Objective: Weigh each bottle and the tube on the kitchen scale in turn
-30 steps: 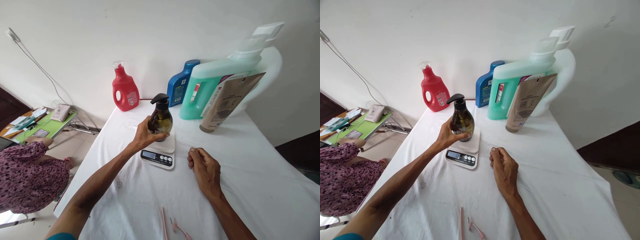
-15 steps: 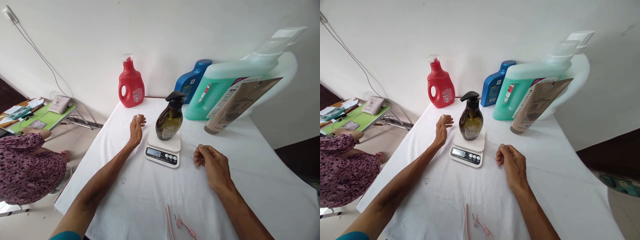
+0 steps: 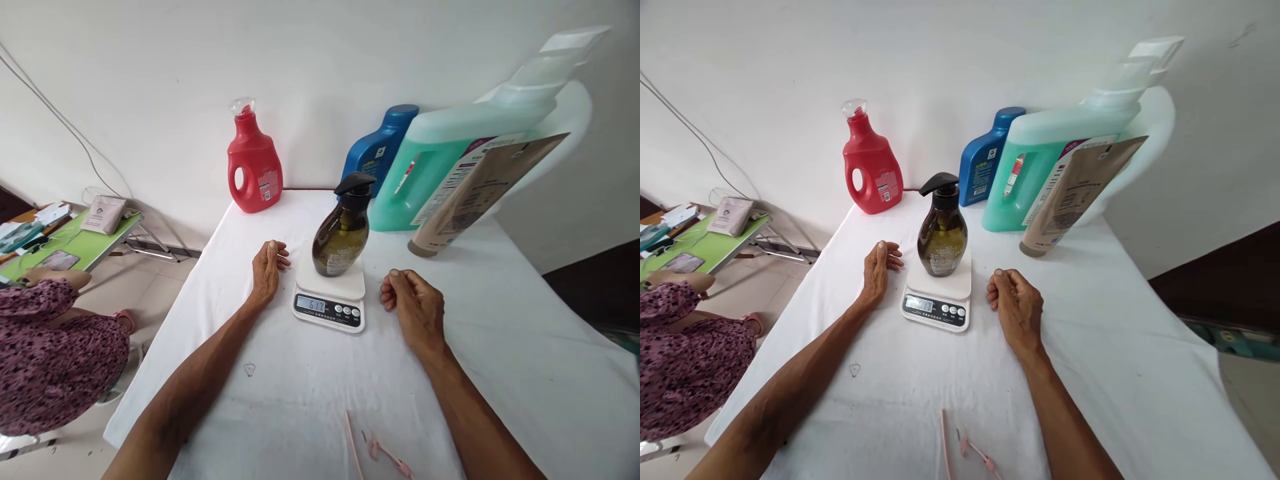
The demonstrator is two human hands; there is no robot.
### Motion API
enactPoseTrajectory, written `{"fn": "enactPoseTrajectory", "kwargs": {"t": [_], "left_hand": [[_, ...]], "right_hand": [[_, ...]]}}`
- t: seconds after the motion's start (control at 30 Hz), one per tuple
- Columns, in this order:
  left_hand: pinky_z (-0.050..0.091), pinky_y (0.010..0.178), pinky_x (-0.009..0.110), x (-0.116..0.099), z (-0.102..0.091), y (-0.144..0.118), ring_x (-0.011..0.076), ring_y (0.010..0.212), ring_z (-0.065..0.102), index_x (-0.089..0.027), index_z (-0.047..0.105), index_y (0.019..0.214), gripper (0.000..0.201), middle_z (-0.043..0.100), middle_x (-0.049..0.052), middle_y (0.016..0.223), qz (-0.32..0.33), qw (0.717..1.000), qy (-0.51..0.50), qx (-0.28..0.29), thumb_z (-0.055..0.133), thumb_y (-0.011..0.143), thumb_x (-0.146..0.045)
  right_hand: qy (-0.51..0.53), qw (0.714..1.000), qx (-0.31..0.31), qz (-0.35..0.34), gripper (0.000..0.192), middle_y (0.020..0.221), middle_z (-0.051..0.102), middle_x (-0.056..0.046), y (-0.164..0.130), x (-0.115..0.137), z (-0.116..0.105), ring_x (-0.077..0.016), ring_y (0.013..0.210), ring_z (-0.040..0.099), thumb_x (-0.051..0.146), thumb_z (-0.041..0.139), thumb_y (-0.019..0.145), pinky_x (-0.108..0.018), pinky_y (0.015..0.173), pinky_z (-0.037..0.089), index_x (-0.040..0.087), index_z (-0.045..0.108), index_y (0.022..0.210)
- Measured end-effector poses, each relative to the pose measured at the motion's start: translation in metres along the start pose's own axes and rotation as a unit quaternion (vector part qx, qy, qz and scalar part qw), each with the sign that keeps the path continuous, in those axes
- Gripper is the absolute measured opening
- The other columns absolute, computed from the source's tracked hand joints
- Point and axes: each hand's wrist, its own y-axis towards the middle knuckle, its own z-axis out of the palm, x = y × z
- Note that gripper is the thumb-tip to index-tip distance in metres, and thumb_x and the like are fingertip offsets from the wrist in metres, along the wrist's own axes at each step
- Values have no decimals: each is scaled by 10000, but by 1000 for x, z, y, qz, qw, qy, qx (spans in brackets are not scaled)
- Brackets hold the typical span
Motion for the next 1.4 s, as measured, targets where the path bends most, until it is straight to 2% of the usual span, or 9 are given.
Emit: {"fn": "enactPoseTrajectory", "kwargs": {"t": [0.2, 0.5, 0.7, 1.17, 1.4], "left_hand": [[478, 595, 274, -1, 4, 3, 138, 640, 638, -171, 647, 923, 655, 659, 49, 827, 0, 1000, 5, 15, 454, 939, -797], [476, 581, 267, 0, 5, 5, 128, 616, 627, -177, 646, 903, 596, 664, 44, 818, -5, 1000, 9, 8, 484, 954, -749], [475, 576, 264, 0, 5, 5, 127, 610, 627, -174, 644, 904, 580, 662, 41, 802, -8, 1000, 14, 10, 510, 942, -737], [473, 588, 261, -3, 5, 5, 125, 611, 617, -171, 645, 869, 413, 667, 39, 767, -17, 999, 31, 22, 591, 938, -575], [471, 582, 258, -2, 6, 5, 125, 609, 609, -176, 643, 847, 366, 667, 35, 756, -14, 999, 33, 23, 609, 922, -532]], "right_hand": [[-27, 1000, -1, 6, 361, 665, 634, -8, 1, 1, 0, -134, 547, 548, 511, 646, 911, -239, 498, 471, 220, 609, 702], [-58, 998, 7, 13, 356, 663, 630, -6, 2, 1, 0, -154, 565, 559, 528, 610, 905, -261, 506, 447, 233, 606, 706], [-100, 995, -1, 11, 358, 647, 623, 3, 4, 2, 2, -154, 556, 533, 528, 585, 899, -293, 568, 447, 237, 603, 691], [-99, 995, -11, 24, 359, 638, 622, -3, 3, 8, 4, -165, 560, 548, 516, 570, 895, -297, 582, 466, 243, 596, 664], [-108, 994, -10, 8, 366, 624, 621, -11, 3, 8, 4, -171, 542, 549, 528, 561, 888, -302, 560, 463, 242, 601, 663]]}}
